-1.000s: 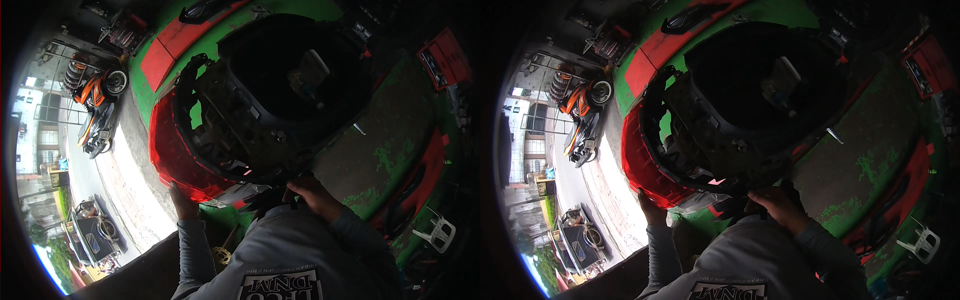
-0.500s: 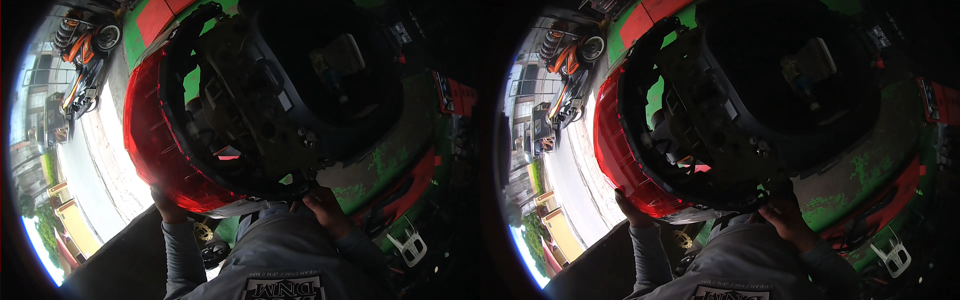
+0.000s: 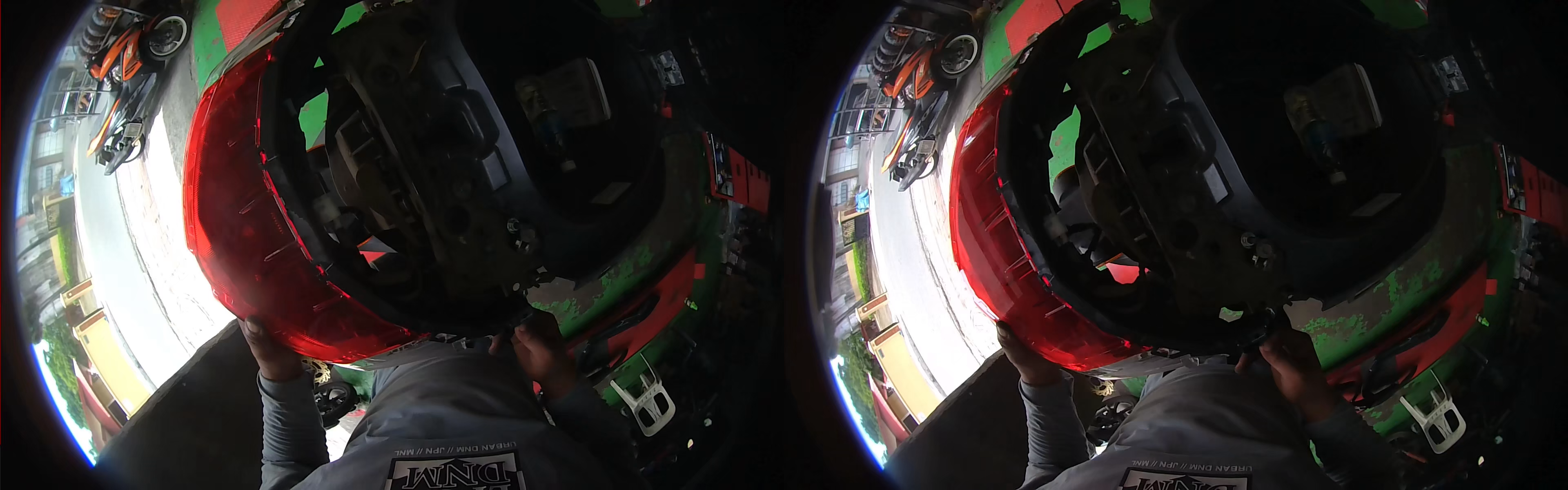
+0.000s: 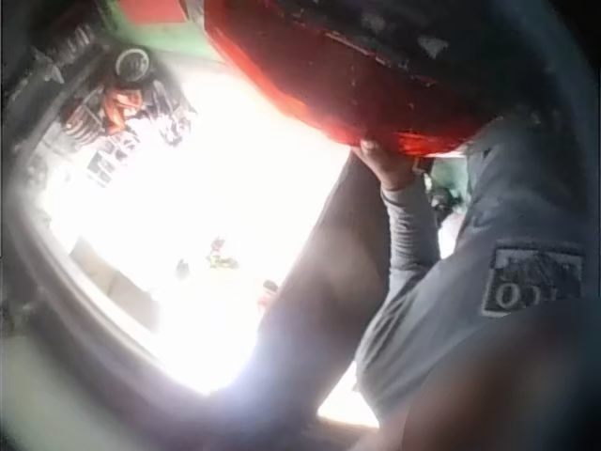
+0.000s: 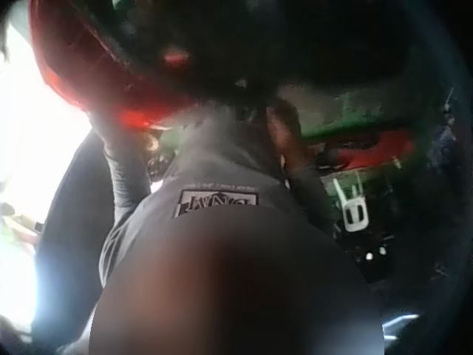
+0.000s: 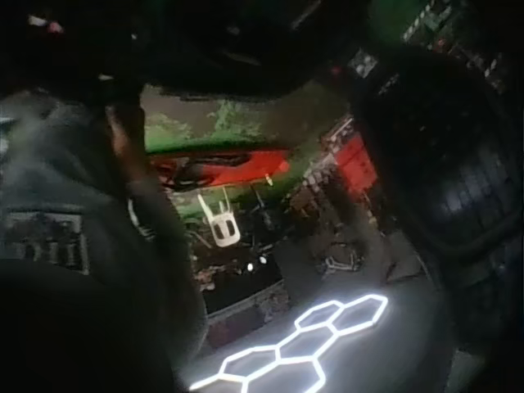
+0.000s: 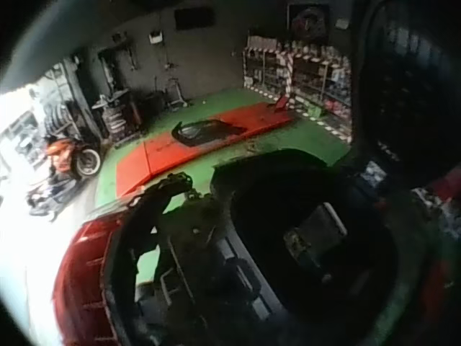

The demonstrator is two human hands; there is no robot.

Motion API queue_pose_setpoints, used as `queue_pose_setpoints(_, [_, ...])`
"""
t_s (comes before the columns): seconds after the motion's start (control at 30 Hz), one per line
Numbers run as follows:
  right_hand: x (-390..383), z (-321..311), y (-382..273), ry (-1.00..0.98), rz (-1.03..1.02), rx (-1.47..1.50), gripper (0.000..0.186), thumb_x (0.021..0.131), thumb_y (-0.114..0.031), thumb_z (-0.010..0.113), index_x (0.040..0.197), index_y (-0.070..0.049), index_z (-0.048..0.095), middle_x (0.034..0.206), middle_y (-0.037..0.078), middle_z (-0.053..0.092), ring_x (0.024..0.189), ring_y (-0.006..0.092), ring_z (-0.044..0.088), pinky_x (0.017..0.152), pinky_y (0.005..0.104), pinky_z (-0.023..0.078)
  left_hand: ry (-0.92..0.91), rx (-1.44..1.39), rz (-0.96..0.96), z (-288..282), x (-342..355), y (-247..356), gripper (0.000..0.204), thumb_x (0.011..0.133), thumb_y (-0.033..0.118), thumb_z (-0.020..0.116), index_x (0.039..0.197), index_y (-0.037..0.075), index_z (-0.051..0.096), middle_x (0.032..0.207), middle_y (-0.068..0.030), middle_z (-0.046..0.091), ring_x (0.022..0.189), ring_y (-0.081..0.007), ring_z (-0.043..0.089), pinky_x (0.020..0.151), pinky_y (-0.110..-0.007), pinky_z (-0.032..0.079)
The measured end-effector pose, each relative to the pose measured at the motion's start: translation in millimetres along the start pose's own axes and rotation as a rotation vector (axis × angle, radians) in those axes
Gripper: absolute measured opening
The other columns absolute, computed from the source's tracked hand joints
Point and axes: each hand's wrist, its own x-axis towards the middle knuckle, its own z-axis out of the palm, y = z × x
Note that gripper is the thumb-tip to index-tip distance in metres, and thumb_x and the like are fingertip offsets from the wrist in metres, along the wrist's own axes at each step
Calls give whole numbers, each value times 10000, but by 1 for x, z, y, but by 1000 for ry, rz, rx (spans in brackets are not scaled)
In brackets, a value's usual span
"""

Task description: Removing and inspecting/repairing a motorcycle taillight assembly and wiring.

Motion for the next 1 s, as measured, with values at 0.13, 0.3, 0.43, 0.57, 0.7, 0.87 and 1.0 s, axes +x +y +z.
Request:
queue_pose_setpoints(0.13, [2,-6,-3,-12,40,-163,316,928,-202,554,1128,11,673,1153,161,682,956,304,665,781,447,538,-139,37,10,-2,3,3,839,918,600,600,1471,19,352,1395,-184,519,1216,-346,573,998,-500,520])
queue_pose_setpoints(0.3, [7,2,-3,7,-38,-163,333,925,-215,537,1118,24,668,1104,172,690,930,290,664,780,427,535,-158,22,8,-8,9,6,800,958,589,537,1488,26,333,1429,-181,493,1255,-347,546,1031,-503,496])
queue_pose_setpoints(0.43, [8,9,-6,15,-42,-91,324,938,-193,490,1063,47,669,997,181,694,875,287,664,756,415,530,-213,-348,-131,17,37,41,695,1014,519,462,1487,22,353,1446,-188,479,1288,-332,524,1063,-484,473])
queue_pose_setpoints(0.57, [10,7,-3,23,-34,-4,342,947,-194,464,1018,78,658,922,190,683,823,290,662,756,407,518,-132,237,27,51,70,78,632,1046,449,412,1504,18,355,1493,-176,444,1342,-319,483,1114,-462,425])
queue_pose_setpoints(0.7, [8,8,-4,23,-12,8,345,947,-195,457,1006,84,651,904,194,677,812,289,663,783,400,510,-237,354,9,64,94,99,606,1051,387,419,1536,38,318,1517,-154,428,1382,-294,449,1143,-430,389])
queue_pose_setpoints(0.87, [5,7,4,47,-34,-14,373,998,-249,459,1020,70,650,882,180,681,797,270,667,785,392,514,-249,382,-60,76,101,105,502,1028,272,539,1444,14,432,1086,-107,686,893,-179,693,753,-302,571])
queue_pose_setpoints(1.0, [6,6,0,32,-96,-25,387,1048,-295,458,1110,48,625,933,151,692,789,260,697,751,382,546,-278,373,-32,95,95,102,510,1036,250,507,1488,41,396,1289,-131,606,1043,-178,666,803,-300,575])
